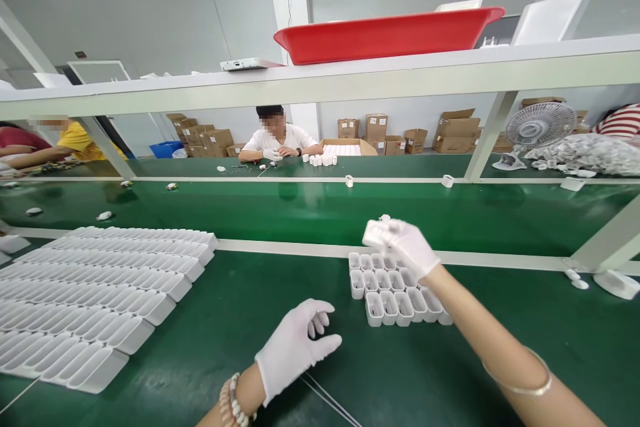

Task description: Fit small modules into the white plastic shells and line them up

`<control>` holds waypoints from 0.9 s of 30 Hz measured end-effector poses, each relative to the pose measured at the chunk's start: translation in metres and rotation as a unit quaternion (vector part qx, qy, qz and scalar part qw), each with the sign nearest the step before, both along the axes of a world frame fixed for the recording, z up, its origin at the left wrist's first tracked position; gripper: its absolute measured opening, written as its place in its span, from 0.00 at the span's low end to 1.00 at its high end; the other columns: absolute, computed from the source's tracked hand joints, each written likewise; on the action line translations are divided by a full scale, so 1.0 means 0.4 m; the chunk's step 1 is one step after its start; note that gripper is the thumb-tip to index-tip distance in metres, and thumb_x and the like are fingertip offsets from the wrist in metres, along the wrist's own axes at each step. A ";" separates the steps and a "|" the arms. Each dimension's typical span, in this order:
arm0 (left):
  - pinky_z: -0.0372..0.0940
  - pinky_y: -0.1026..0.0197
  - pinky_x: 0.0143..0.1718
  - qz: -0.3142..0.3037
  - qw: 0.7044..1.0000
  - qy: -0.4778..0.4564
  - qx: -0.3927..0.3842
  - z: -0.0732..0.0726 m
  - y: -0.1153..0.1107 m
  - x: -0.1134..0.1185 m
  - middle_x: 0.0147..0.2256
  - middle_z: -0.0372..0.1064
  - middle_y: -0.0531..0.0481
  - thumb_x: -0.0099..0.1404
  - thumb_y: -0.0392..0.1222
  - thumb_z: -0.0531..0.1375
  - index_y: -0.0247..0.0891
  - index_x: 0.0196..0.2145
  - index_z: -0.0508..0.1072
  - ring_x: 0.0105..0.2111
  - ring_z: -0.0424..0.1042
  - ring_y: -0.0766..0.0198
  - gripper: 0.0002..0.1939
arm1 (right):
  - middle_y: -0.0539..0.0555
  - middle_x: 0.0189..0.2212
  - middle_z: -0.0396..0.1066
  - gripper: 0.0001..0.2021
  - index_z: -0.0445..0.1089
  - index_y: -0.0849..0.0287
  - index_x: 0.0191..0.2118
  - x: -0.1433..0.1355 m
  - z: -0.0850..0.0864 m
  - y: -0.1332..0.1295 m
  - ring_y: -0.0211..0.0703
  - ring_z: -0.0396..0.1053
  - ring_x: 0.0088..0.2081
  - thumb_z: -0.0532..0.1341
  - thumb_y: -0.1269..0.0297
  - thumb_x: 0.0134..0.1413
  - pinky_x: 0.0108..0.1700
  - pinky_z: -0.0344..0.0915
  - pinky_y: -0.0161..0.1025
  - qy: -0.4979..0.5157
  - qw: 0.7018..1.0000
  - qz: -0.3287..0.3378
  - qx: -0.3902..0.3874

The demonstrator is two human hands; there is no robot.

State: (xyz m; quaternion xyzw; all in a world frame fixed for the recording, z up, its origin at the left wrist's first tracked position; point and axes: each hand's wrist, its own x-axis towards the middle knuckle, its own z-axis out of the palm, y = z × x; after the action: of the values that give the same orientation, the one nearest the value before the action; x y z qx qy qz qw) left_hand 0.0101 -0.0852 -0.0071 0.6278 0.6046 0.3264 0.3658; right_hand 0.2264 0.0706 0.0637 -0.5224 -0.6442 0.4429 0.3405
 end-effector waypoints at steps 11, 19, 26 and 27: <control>0.64 0.52 0.46 -0.037 0.990 0.130 0.023 -0.017 0.051 0.047 0.47 0.68 0.44 0.58 0.41 0.61 0.46 0.60 0.63 0.43 0.70 0.51 0.32 | 0.57 0.49 0.69 0.17 0.65 0.59 0.54 0.263 -0.137 0.303 0.47 0.70 0.46 0.60 0.59 0.61 0.48 0.68 0.50 -0.367 0.913 -0.175 0.017; 0.61 0.54 0.48 -0.016 0.985 0.151 0.084 -0.009 0.143 0.087 0.42 0.69 0.50 0.58 0.35 0.61 0.44 0.37 0.73 0.43 0.68 0.55 0.09 | 0.58 0.59 0.60 0.22 0.61 0.56 0.59 0.216 -0.170 0.368 0.53 0.64 0.55 0.61 0.62 0.61 0.54 0.64 0.57 -0.400 0.908 -0.053 0.111; 0.62 0.59 0.40 0.009 0.988 0.131 0.085 -0.017 0.153 0.118 0.36 0.67 0.51 0.57 0.32 0.59 0.39 0.27 0.65 0.36 0.67 0.60 0.06 | 0.58 0.52 0.67 0.16 0.66 0.60 0.53 0.197 -0.200 0.439 0.49 0.69 0.49 0.61 0.61 0.61 0.49 0.68 0.52 -0.350 0.931 -0.035 0.102; 0.62 0.60 0.40 0.004 0.988 0.127 0.086 -0.017 0.149 0.118 0.35 0.68 0.52 0.57 0.32 0.59 0.39 0.26 0.64 0.35 0.68 0.61 0.07 | 0.57 0.51 0.68 0.16 0.66 0.60 0.53 0.197 -0.200 0.441 0.48 0.70 0.48 0.61 0.61 0.61 0.48 0.69 0.51 -0.342 0.933 -0.041 0.107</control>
State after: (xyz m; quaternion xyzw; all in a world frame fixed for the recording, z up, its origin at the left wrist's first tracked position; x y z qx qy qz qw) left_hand 0.0572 -0.0255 -0.0140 0.6906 0.6184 0.2967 0.2295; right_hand 0.3050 0.2472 -0.0165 -0.6289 -0.7430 0.1515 0.1715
